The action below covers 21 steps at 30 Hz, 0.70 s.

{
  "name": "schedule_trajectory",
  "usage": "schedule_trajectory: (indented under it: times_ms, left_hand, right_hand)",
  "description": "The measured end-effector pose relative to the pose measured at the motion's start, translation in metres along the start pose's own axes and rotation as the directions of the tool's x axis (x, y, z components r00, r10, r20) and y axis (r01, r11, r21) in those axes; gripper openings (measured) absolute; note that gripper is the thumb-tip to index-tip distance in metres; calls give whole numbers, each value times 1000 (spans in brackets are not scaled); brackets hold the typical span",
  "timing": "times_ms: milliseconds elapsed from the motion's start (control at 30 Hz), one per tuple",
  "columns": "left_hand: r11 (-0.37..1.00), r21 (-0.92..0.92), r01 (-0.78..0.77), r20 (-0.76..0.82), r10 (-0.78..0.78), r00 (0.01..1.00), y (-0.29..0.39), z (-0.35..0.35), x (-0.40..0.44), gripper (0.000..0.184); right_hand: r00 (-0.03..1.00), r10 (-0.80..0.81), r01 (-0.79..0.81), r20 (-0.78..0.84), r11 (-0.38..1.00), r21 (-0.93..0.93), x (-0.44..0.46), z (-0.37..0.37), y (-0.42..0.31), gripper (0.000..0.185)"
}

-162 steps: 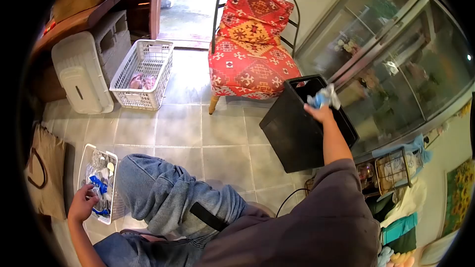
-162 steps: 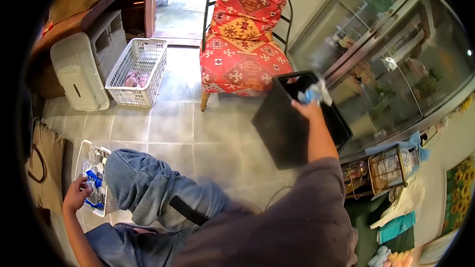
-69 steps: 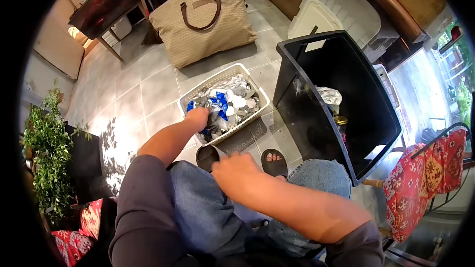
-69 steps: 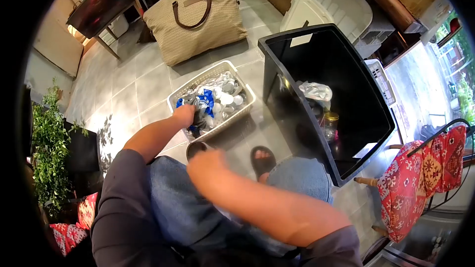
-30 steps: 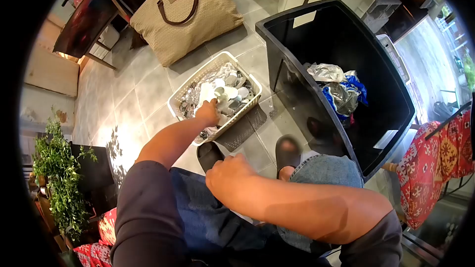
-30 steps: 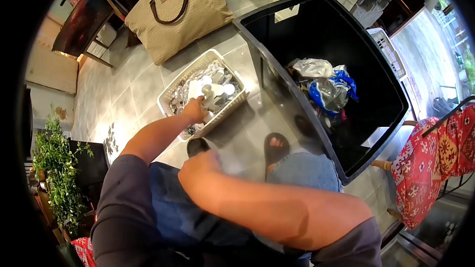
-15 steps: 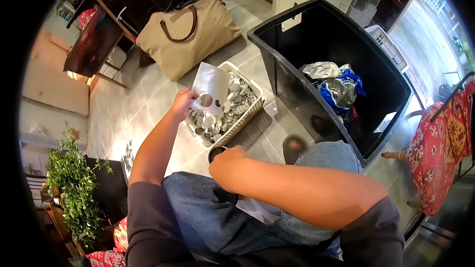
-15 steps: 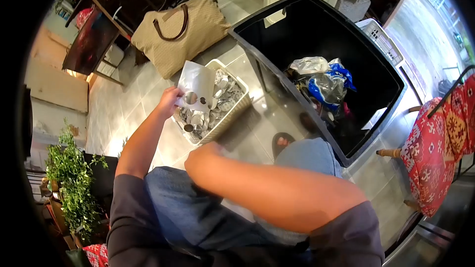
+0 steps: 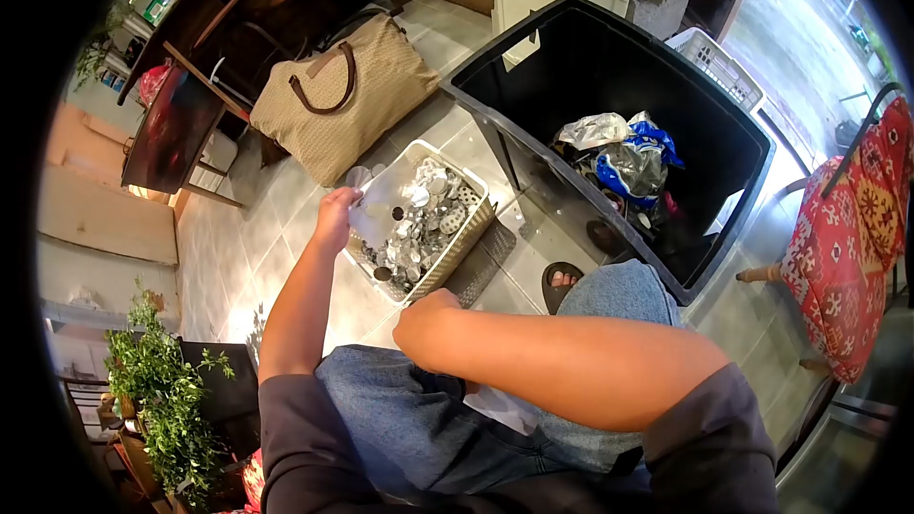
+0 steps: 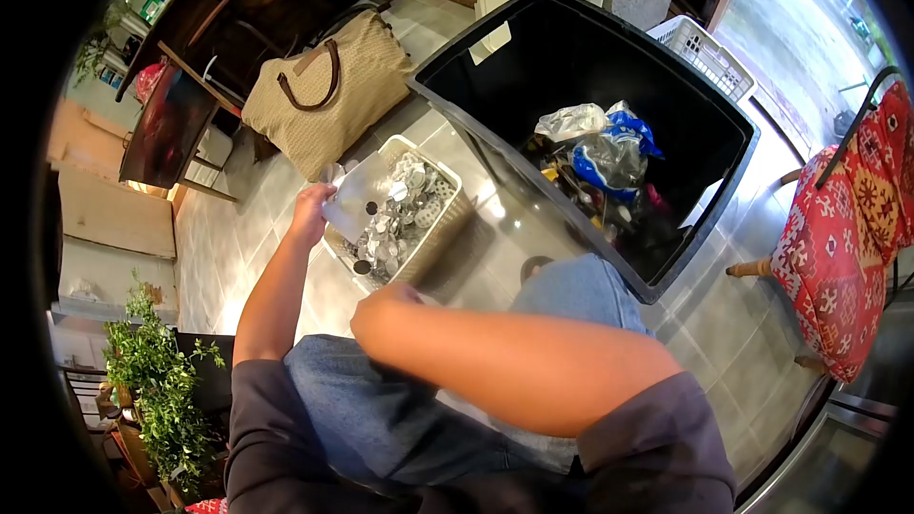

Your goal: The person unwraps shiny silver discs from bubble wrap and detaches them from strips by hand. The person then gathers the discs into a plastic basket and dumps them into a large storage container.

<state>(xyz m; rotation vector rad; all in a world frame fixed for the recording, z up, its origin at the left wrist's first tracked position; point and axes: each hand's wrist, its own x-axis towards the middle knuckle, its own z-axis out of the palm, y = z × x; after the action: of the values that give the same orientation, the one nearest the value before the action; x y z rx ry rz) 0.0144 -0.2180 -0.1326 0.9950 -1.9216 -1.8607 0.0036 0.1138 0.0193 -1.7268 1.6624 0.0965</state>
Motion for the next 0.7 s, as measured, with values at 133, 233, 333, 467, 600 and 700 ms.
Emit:
schedule_trajectory:
  times_ms: [133,233,333,467,600,700]
  left_hand:
    - [937,349,-10,16,4,1000,-17,4,3,12]
    - [804,593,-39,132,-49,990,-42,20,-19,18]
    - [724,689,33,148,-186,971,-42,42,-44,20]
    - [801,594,-78,177,-36,984,-42,41,-21,38]
    - [696,578,-426,221,368,903,15,45,-29,46]
    - [594,613,-521,176,541,823,45,49,-31,35]
  right_hand:
    - [1000,-22,22,10,999,-31,1,0,-1,36]
    - [1000,-26,26,2,998,-55,0,1,-3,35]
    - [1000,-24,25,13,998,-62,-1,1,-5,34]
    - [998,-39,43,58,997,-62,-8,-8,-5,31]
    - [998,-46,49,48,997,-62,-2,-2,-7,31]
    - [998,-50,52,28,996,-66,1,2,-6,31]
